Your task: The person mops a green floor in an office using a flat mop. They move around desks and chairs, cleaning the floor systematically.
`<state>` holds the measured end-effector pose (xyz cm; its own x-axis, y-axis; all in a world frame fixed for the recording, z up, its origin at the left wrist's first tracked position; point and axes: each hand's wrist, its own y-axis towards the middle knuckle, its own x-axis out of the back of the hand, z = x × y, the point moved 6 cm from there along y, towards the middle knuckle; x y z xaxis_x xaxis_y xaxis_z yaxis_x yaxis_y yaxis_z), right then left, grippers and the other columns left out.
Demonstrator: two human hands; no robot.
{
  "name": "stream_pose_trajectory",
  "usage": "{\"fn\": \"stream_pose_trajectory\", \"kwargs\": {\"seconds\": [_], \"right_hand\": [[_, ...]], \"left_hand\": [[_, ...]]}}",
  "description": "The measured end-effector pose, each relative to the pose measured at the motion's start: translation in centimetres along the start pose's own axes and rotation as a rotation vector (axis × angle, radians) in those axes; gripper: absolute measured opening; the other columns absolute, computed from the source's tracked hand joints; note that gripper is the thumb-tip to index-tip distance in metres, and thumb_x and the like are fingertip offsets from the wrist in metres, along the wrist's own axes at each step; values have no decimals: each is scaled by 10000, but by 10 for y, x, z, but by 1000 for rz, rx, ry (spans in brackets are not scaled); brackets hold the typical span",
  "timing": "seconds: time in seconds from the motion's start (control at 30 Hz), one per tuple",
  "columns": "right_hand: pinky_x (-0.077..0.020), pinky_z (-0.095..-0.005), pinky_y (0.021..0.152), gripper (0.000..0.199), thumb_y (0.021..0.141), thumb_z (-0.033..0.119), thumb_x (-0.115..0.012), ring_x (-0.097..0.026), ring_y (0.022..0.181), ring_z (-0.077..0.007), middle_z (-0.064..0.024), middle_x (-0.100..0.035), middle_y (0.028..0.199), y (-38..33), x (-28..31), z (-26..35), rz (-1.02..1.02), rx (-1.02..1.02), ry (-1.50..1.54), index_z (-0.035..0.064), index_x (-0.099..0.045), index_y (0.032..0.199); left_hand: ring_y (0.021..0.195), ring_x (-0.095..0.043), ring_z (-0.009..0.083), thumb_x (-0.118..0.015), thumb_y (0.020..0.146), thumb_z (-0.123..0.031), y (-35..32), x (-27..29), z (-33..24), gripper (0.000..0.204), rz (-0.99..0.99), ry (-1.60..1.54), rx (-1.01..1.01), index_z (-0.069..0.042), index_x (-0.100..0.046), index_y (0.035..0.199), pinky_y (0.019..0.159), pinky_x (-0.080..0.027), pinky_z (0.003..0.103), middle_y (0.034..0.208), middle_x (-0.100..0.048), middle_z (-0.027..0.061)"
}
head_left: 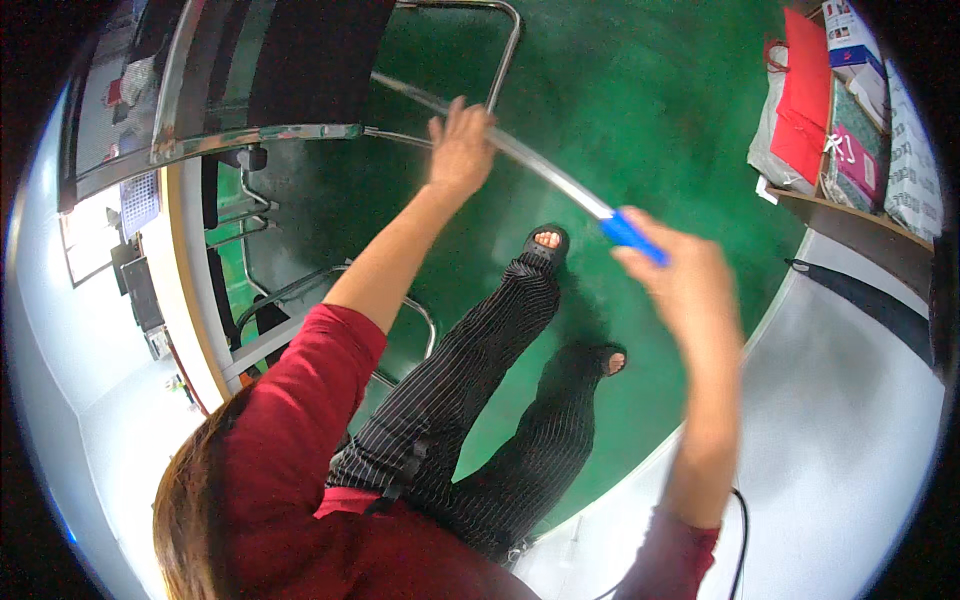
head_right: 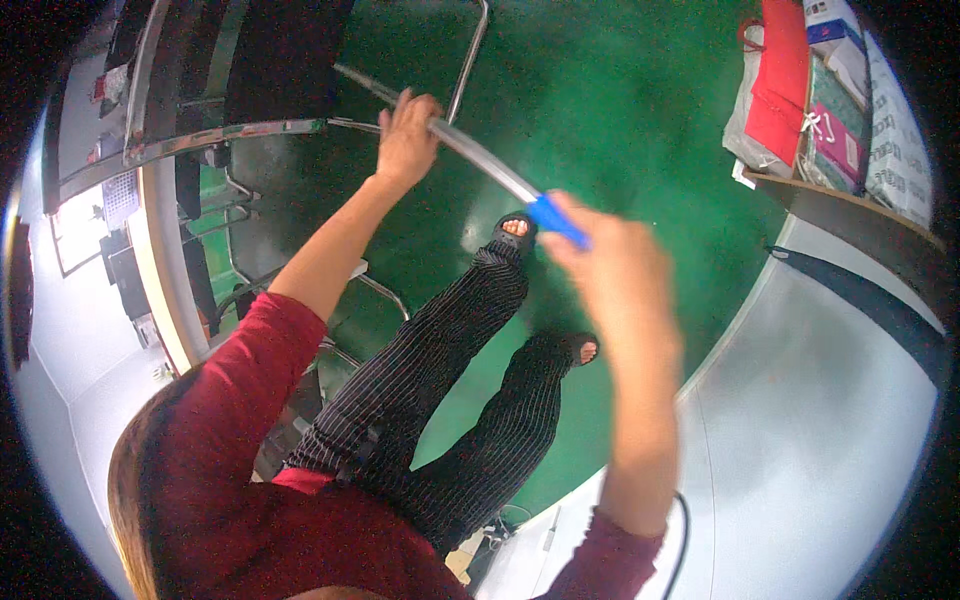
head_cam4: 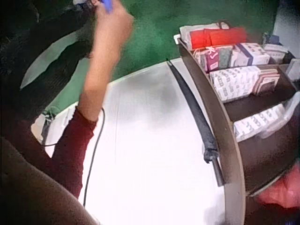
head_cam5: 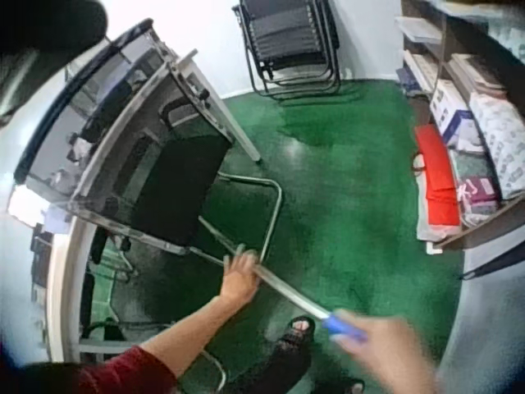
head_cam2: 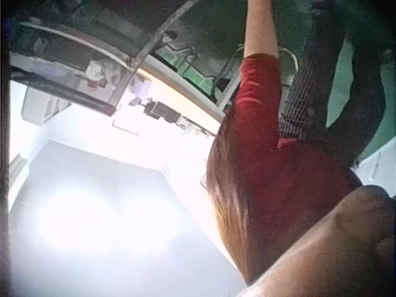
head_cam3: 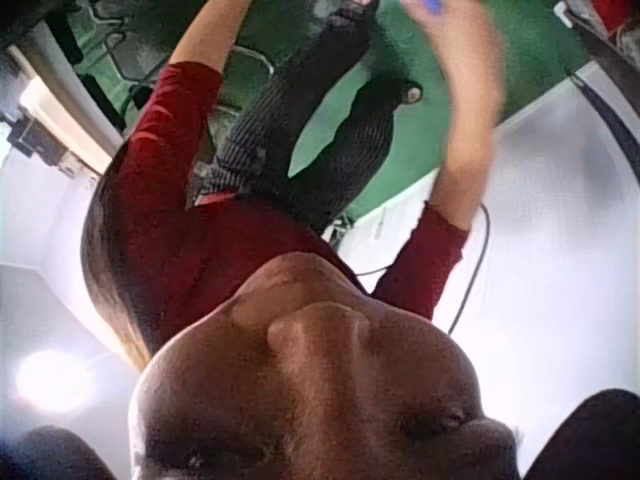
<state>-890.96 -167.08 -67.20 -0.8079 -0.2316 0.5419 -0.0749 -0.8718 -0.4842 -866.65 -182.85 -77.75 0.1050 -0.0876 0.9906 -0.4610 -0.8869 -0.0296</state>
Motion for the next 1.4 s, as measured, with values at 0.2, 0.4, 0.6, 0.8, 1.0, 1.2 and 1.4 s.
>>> {"fn": "stream_pose_trajectory", "kwargs": {"seconds": [0.2, 0.4, 0.6, 0.8, 1.0, 1.2, 1.4], "right_hand": [[-501, -429, 585, 378, 775, 293, -652, -633, 652, -311, -131, -633, 698, -31, 10, 70, -86, 68, -254, 241, -598, 1146], [-490, -402, 609, 399, 753, 285, -673, -623, 677, -310, -126, -644, 759, -130, 114, 89, -136, 18, -431, 254, -598, 1143], [-454, -383, 621, 410, 749, 311, -674, -597, 651, -295, -123, -622, 711, -251, 181, 117, -139, -174, -530, 267, -599, 1149], [-435, -347, 546, 442, 694, 240, -732, -552, 533, -248, -102, -573, 603, -356, 230, 154, -190, -453, -620, 231, -624, 1123], [-447, -347, 538, 483, 680, 202, -751, -565, 508, -229, -123, -595, 615, -363, 222, 172, -122, -340, -565, 218, -615, 1143], [-469, -354, 553, 472, 720, 257, -729, -597, 558, -285, -142, -603, 634, -323, 141, 183, -64, -236, -511, 230, -595, 1171], [-462, -386, 531, 436, 800, 336, -637, -606, 574, -296, -121, -604, 640, -239, 72, 222, -76, -31, -610, 247, -542, 1217]], "left_hand": [[1330, -170, 407, -560, 810, -125, -13, 35, 24, 520, 199, -24, 177, -115, -331, 1277, 1010, -208, 634, 1413, -254, 95], [1320, -84, 493, -550, 807, -168, -32, 95, -93, 506, 158, -267, 95, -62, -340, 1254, 960, -206, 703, 1410, -206, 169], [1282, -136, 540, -622, 725, -71, -83, 164, -192, 493, -1, -483, -21, -43, -392, 1160, 947, -262, 685, 1336, -272, 195], [1244, -305, 421, -642, 713, -132, -115, 244, -254, 304, 111, -583, -231, -107, -497, 980, 901, -286, 706, 1113, -479, 85], [957, -491, 234, -656, 723, -236, -105, 241, -236, 175, 278, -587, -240, -90, -571, 772, 852, -335, 676, 804, -551, 21], [1002, -487, 240, -632, 757, -295, -121, 218, -150, 217, 211, -434, -171, -89, -577, 800, 863, -398, 586, 874, -561, 48], [1197, -397, 298, -659, 682, -95, -83, 184, -34, 215, 231, -465, -38, -70, -576, 878, 962, -324, 631, 1047, -537, 95]]}}
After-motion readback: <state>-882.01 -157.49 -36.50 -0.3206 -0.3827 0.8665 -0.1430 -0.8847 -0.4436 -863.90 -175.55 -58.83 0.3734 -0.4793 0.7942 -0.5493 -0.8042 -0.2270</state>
